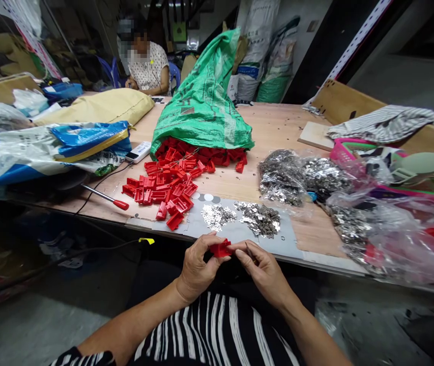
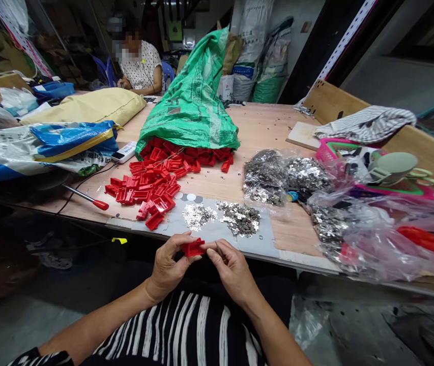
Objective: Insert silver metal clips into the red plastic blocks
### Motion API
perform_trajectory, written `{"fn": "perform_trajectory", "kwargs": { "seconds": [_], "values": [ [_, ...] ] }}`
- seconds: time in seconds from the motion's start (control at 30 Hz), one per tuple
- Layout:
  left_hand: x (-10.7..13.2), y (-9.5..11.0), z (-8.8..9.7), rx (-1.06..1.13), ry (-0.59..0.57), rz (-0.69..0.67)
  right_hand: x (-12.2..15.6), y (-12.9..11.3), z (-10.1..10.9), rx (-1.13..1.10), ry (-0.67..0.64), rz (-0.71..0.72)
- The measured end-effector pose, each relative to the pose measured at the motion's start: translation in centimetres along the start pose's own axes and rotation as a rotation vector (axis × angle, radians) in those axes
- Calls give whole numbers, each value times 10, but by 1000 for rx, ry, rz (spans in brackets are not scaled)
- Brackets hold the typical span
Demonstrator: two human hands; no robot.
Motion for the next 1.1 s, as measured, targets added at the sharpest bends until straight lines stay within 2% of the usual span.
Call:
{"fn": "perform_trajectory", "kwargs": {
  "seconds": [0.07, 0.17, 0.27, 0.53, 0.63, 0.77, 0.97, 1.1],
  "values": [
    [-1, 0, 0, -1, 3, -2, 0, 4, 5, -58, -4, -50],
    [-3, 2, 0, 3, 5, -25, -1, 10, 12, -99, 56, -110],
    [-4, 5, 0, 10, 3, -42, -3, 15, 10, -102, 59, -118],
    [-1, 5, -4, 58, -59, -58, -12, 24, -7, -260, -29, -162],
    [3, 1, -8, 65, -94, -34, -11, 27, -10, -294, -61, -174],
    [8, 0, -11, 84, -130, 1, -3, 32, -13, -378, -99, -266],
    [10, 1, -12, 152, -139, 31, 7, 29, -17, -490, -224, -360],
    [11, -6, -9, 243, -140, 122, 8, 28, -17, -548, -237, -383]
  ]
}}
Point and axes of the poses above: each hand's wrist, its own x-axis away from the middle knuckle, its own z-axis out of the back of the hand, y = z × x, the point moved 5 cm from there along -x, towards the middle knuckle, and after that the axes turned 3 degrees about y, right-handed, at the moved point
